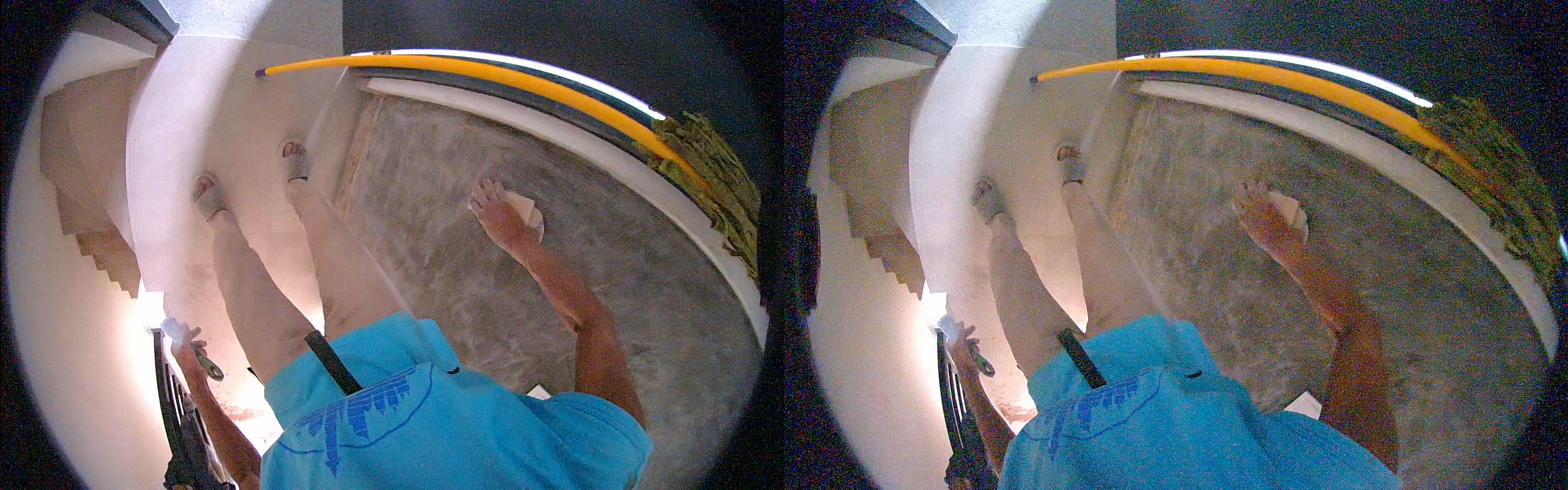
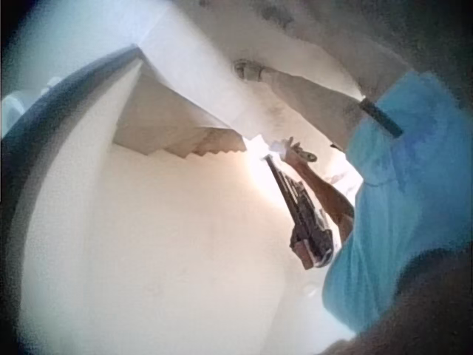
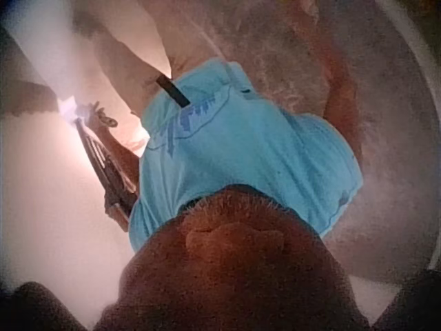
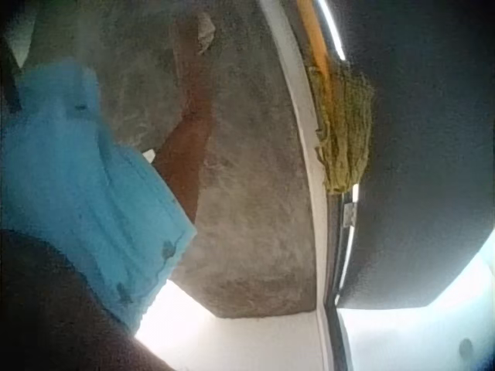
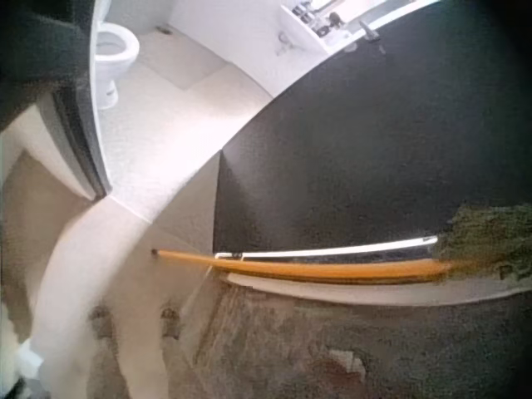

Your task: The person smooths a freshly plastered wall using a sanding block in their right hand and a trowel in their left hand. They work on the upper section of the wall near the ceiling and then move to the lower section near the floor, repeatedly rubbing the surface to even it out.

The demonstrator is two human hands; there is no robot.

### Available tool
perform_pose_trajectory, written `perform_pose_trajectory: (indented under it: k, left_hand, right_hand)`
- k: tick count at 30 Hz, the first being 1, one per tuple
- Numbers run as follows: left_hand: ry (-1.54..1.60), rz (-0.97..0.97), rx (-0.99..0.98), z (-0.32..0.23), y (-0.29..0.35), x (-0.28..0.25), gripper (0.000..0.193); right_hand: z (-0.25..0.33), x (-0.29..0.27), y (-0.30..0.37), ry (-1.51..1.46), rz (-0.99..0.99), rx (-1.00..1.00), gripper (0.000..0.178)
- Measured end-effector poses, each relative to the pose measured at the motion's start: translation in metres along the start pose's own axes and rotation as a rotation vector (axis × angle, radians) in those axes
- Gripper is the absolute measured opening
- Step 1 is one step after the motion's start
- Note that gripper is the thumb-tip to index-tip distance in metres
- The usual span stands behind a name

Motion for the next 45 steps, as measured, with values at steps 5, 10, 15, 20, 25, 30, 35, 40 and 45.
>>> perform_pose_trajectory:
  k: [5,10,15,20,25,30,35,40,45]
  left_hand:
    - [0.019,0.034,0.015,0.025,-0.019,-0.001,0.038]
    - [0.094,0.052,0.04,0.022,-0.021,0.009,0.035]
    - [0.031,0.04,0.006,0.011,-0.009,0.003,0.034]
    - [0.02,0.061,-0.05,0.025,-0.028,0.0,0.034]
    - [0.02,0.096,0.128,-0.012,-0.006,0.017,0.035]
    - [-0.008,-0.014,0.167,-0.01,-0.026,-0.019,0.031]
    - [-0.036,-0.014,0.182,-0.013,-0.028,-0.039,0.031]
    - [-0.07,0.074,0.298,-0.086,0.009,0.003,0.03]
    - [-0.213,0.063,0.551,-0.228,0.093,0.06,0.033]
  right_hand:
    - [-0.098,0.0,0.005,-0.042,-0.32,0.211,0.04]
    - [-0.071,-0.022,0.0,0.231,-0.282,0.268,0.043]
    - [0.028,0.035,0.031,-0.001,-0.062,0.036,0.044]
    - [-0.053,0.025,0.001,-0.068,-0.242,0.138,0.045]
    - [-0.085,-0.004,-0.002,0.081,-0.372,0.337,0.046]
    - [0.016,0.078,0.088,-0.224,-0.332,0.37,0.047]
    - [0.093,0.143,0.145,-0.553,-0.269,0.524,0.048]
    - [0.111,0.138,0.082,-0.821,-0.386,0.585,0.049]
    - [0.08,0.059,-0.003,-1.115,-0.679,0.518,0.05]
Point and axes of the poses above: each hand's wrist, its own y-axis away from the middle knuckle, its own x-axis out of the palm, z = x × y, the point moved 10 cm from there along -y, towards the middle knuckle, and after that the axes turned 3 degrees about -z, right-handed, at the moved point
